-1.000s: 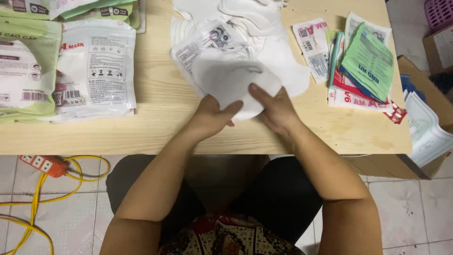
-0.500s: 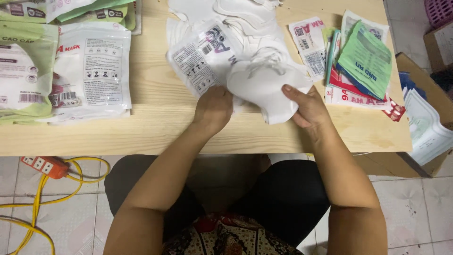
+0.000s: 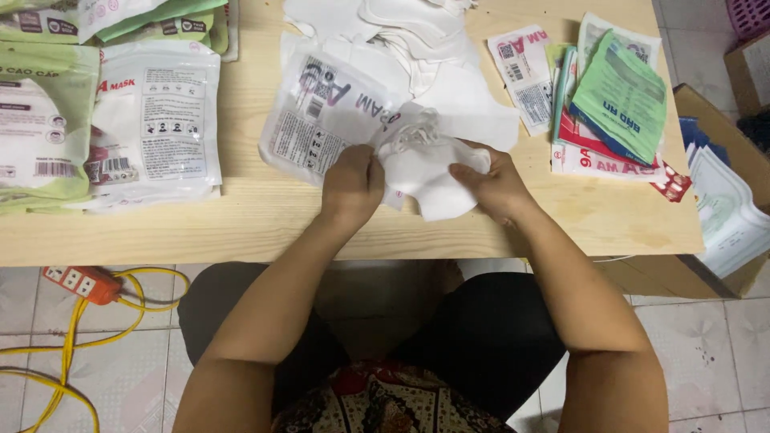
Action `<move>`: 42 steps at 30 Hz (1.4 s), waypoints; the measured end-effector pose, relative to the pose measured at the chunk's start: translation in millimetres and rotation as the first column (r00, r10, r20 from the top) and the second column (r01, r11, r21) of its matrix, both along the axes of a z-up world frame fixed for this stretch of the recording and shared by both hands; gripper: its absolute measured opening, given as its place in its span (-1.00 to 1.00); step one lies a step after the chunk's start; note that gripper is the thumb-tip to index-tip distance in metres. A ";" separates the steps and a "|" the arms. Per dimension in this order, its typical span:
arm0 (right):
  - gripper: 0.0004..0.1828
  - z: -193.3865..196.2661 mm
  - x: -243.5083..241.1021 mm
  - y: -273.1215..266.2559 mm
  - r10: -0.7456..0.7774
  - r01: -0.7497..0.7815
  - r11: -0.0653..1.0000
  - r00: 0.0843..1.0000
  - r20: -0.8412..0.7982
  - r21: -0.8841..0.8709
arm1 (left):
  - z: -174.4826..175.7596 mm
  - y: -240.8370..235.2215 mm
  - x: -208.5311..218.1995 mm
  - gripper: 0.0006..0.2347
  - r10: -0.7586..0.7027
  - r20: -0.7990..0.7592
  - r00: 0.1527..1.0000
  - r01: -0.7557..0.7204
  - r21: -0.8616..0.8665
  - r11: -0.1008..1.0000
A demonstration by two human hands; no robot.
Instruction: Package individual face masks into plastic bags
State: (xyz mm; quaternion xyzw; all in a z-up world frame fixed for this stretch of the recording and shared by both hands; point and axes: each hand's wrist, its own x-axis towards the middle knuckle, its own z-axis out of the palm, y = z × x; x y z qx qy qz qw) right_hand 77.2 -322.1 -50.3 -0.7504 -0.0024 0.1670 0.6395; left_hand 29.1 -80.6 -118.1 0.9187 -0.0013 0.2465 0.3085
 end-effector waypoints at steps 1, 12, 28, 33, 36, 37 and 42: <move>-0.55 -1.1 -2.1 1.3 -0.001 0.001 1.000 1.000 0.001 0.000 | 3.7 -1.4 -1.3 -0.85 -0.001 0.001 1.000 0.001 0.000 1.000; -0.67 -19.0 -6.8 19.1 -0.137 0.135 0.985 0.991 0.011 0.109 | 15.8 -12.6 -15.0 -0.93 -0.098 0.221 0.970 0.024 0.315 0.949; -0.54 38.3 -16.7 25.5 0.208 -0.201 0.976 0.975 -0.079 0.083 | 40.3 -7.5 -21.1 -0.89 -0.172 0.240 0.955 0.053 0.433 0.900; -0.76 33.6 -20.2 22.8 0.169 -0.166 0.986 0.974 -0.153 0.033 | 35.8 -18.2 -25.6 -0.94 -0.191 0.205 0.960 0.058 0.520 0.852; -0.76 2.8 -12.0 23.3 0.126 -0.115 0.990 0.980 -0.156 0.079 | 33.1 -22.9 -29.5 -0.92 -0.258 0.171 0.951 0.164 0.429 0.888; -0.76 0.2 -12.9 27.0 0.127 -0.116 0.990 0.980 -0.155 0.078 | 35.1 -26.2 -31.8 -0.92 -0.258 0.172 0.951 0.163 0.429 0.888; -0.83 -11.3 -12.4 32.5 0.145 -0.128 0.985 0.978 -0.152 0.113 | 35.9 -50.0 -42.6 -0.89 -0.358 0.171 0.918 0.282 0.353 0.892</move>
